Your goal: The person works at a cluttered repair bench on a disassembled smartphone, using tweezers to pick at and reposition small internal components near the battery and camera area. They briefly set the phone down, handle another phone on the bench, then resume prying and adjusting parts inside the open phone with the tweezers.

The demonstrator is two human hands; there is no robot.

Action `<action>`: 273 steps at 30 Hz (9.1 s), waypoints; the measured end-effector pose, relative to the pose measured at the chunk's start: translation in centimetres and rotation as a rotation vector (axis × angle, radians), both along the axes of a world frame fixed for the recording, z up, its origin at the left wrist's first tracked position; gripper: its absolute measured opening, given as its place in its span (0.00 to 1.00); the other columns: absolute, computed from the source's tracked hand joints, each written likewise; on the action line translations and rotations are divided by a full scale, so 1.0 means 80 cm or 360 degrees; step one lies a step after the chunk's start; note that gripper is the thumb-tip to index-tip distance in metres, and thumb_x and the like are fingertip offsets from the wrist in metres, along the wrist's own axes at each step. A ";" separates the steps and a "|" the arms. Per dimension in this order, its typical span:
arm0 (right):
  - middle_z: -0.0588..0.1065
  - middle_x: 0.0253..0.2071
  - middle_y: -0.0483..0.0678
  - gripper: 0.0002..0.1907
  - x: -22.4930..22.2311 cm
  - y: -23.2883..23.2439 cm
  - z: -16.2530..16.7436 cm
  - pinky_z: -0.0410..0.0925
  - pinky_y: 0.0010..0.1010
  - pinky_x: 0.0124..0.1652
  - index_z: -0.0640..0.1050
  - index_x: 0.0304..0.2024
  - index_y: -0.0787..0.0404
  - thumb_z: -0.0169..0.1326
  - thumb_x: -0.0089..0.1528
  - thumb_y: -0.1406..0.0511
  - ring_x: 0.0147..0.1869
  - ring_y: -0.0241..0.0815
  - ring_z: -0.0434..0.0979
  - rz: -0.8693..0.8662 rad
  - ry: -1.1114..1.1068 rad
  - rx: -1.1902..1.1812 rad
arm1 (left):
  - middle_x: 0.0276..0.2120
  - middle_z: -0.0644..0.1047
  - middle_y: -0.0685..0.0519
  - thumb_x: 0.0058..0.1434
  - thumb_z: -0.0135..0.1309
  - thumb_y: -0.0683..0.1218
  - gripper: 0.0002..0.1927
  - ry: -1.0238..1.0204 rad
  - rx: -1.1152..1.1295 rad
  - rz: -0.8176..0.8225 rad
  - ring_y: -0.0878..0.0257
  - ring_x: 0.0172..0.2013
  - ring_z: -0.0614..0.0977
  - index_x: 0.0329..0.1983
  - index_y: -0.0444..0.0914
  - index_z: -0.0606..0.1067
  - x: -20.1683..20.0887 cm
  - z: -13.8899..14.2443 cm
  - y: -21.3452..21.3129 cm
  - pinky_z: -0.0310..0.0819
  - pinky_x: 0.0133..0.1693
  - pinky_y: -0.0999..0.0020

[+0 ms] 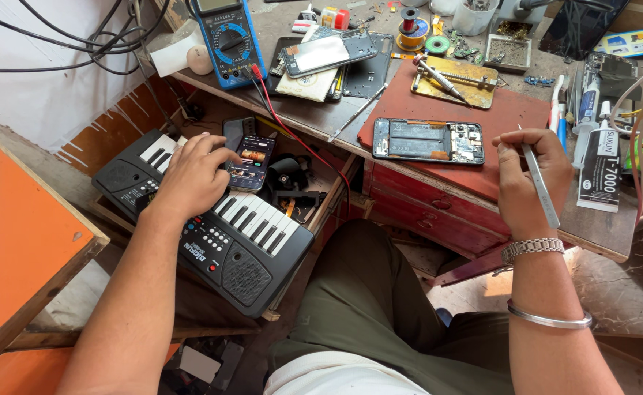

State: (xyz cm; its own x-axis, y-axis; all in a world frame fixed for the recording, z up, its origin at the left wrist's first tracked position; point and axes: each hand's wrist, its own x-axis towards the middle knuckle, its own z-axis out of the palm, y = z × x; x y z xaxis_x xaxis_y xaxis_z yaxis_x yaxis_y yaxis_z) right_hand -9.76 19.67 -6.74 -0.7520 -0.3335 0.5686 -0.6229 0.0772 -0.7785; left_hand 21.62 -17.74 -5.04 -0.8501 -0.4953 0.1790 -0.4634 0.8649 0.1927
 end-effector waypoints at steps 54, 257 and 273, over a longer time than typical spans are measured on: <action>0.81 0.43 0.47 0.03 0.000 0.000 0.005 0.70 0.20 0.42 0.77 0.45 0.64 0.54 0.69 0.74 0.43 0.29 0.77 0.0038 -0.0055 -0.0011 | 0.58 0.74 0.36 0.43 0.71 0.60 0.56 -0.0531 0.0249 0.0651 0.44 0.57 0.79 0.70 0.33 0.59 -0.126 0.041 0.026 0.75 0.55 0.54; 0.80 0.47 0.50 0.11 -0.029 0.025 0.009 0.77 0.23 0.46 0.74 0.51 0.66 0.51 0.66 0.75 0.47 0.35 0.82 0.0001 -0.0477 -0.0009 | 0.47 0.80 0.55 0.43 0.64 0.40 0.16 0.1192 0.0386 -0.1747 0.52 0.49 0.81 0.36 0.41 0.76 -0.257 -0.020 0.186 0.78 0.53 0.56; 0.77 0.50 0.50 0.09 -0.019 0.029 0.006 0.77 0.28 0.54 0.77 0.49 0.70 0.51 0.66 0.78 0.52 0.36 0.81 0.0155 -0.0196 -0.0140 | 0.48 0.80 0.55 0.44 0.64 0.41 0.15 0.1201 0.0355 -0.1772 0.53 0.49 0.81 0.36 0.41 0.78 -0.258 -0.020 0.185 0.79 0.52 0.57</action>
State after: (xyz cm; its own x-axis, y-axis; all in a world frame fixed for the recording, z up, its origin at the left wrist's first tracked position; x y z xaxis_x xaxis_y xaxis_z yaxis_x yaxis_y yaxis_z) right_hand -11.30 21.99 -6.23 -0.7843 -0.3613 0.5043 -0.5235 -0.0507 -0.8505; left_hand 1.00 -2.93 -6.65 -0.5465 0.3026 0.7809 0.7320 0.6256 0.2699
